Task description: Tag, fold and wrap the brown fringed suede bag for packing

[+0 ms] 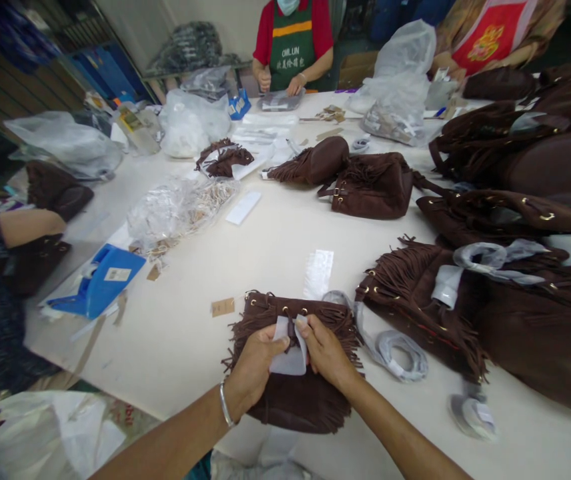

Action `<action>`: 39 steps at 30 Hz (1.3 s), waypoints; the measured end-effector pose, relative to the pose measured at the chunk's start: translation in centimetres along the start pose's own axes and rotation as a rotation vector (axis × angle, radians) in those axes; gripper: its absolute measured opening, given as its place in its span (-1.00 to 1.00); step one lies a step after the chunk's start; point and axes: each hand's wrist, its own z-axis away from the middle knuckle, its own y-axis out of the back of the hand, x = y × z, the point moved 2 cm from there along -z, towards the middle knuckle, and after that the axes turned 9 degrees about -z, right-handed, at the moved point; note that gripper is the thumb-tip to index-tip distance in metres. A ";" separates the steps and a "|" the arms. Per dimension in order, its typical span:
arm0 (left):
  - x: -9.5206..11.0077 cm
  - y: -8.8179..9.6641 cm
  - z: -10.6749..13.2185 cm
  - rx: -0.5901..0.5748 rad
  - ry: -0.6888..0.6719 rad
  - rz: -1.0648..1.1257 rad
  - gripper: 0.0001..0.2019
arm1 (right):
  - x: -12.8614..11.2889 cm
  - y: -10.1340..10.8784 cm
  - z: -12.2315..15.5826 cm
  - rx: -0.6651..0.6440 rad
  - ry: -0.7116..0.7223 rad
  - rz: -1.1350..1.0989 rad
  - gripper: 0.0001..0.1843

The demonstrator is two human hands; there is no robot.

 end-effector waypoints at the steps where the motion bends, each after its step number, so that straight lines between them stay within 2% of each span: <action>1: -0.1 0.0 -0.1 0.007 -0.004 -0.006 -0.66 | -0.1 0.0 0.1 -0.007 -0.009 -0.019 -0.58; 6: -0.1 0.0 -0.3 0.040 -0.013 -0.037 -0.68 | -0.2 0.3 0.3 -0.053 -0.002 -0.045 -0.59; 10: -0.1 -0.1 -0.3 0.059 -0.011 -0.050 -0.67 | 0.0 0.3 0.0 -0.092 0.018 0.035 -0.62; 17: -0.6 0.1 -0.8 0.141 -0.130 -0.208 -0.70 | 0.5 -0.5 -1.1 -0.007 0.081 0.464 -0.64; 21: -1.0 0.6 -1.1 0.177 -0.176 -0.352 -0.73 | 0.0 -1.3 -1.2 0.036 0.012 0.703 -0.56; 24: -0.9 0.7 -0.8 0.151 -0.176 -0.376 -0.76 | -0.6 -1.8 -1.2 0.063 -0.028 0.795 -0.52; 30: 0.1 0.4 0.0 0.102 -0.207 -0.428 -0.78 | -1.2 -1.8 -1.5 0.035 -0.114 0.803 -0.49; 34: 0.1 0.3 -0.4 0.125 -0.223 -0.417 -0.78 | -1.2 -1.2 -2.1 0.049 -0.143 0.688 -0.51; 39: -0.5 0.2 -1.1 0.146 -0.160 -0.345 -0.76 | -1.0 -0.7 -2.6 0.037 -0.171 0.528 -0.47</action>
